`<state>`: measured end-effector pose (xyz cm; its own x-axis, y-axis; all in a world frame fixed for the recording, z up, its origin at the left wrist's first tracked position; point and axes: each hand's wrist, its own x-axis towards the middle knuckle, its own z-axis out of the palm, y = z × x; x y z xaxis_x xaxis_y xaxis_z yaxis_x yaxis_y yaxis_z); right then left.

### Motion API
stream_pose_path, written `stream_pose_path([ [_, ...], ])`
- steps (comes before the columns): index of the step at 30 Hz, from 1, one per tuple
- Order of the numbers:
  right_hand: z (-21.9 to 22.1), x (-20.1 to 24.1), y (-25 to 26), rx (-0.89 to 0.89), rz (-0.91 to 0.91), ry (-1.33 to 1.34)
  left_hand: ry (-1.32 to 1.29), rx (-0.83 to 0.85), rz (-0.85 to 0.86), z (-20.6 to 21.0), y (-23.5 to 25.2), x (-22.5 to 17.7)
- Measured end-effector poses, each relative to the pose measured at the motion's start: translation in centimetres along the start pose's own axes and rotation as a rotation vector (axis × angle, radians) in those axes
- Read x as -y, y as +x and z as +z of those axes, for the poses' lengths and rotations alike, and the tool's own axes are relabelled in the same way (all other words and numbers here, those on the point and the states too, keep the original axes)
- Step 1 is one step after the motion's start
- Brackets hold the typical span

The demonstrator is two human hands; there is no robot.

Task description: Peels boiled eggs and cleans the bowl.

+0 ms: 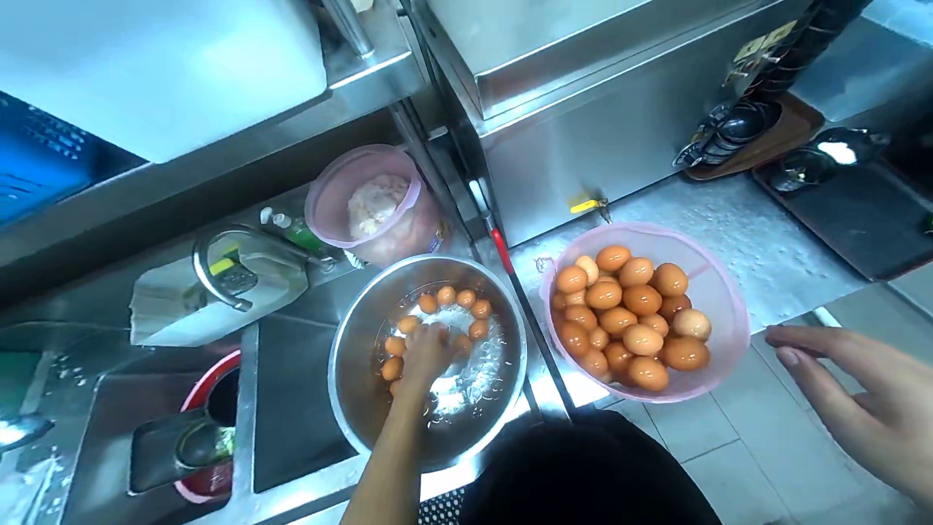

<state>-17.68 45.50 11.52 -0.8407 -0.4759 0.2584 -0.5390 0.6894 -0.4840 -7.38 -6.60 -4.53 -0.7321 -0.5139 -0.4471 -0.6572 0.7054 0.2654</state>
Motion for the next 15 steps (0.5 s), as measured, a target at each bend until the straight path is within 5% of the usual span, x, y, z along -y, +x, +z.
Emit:
stream_pose_path([
  [15, 0.0, 2.4, 1.7, 0.015, -0.050, -0.005, 0.111, 0.165, 0.063, 3.3, 0.0, -2.6],
])
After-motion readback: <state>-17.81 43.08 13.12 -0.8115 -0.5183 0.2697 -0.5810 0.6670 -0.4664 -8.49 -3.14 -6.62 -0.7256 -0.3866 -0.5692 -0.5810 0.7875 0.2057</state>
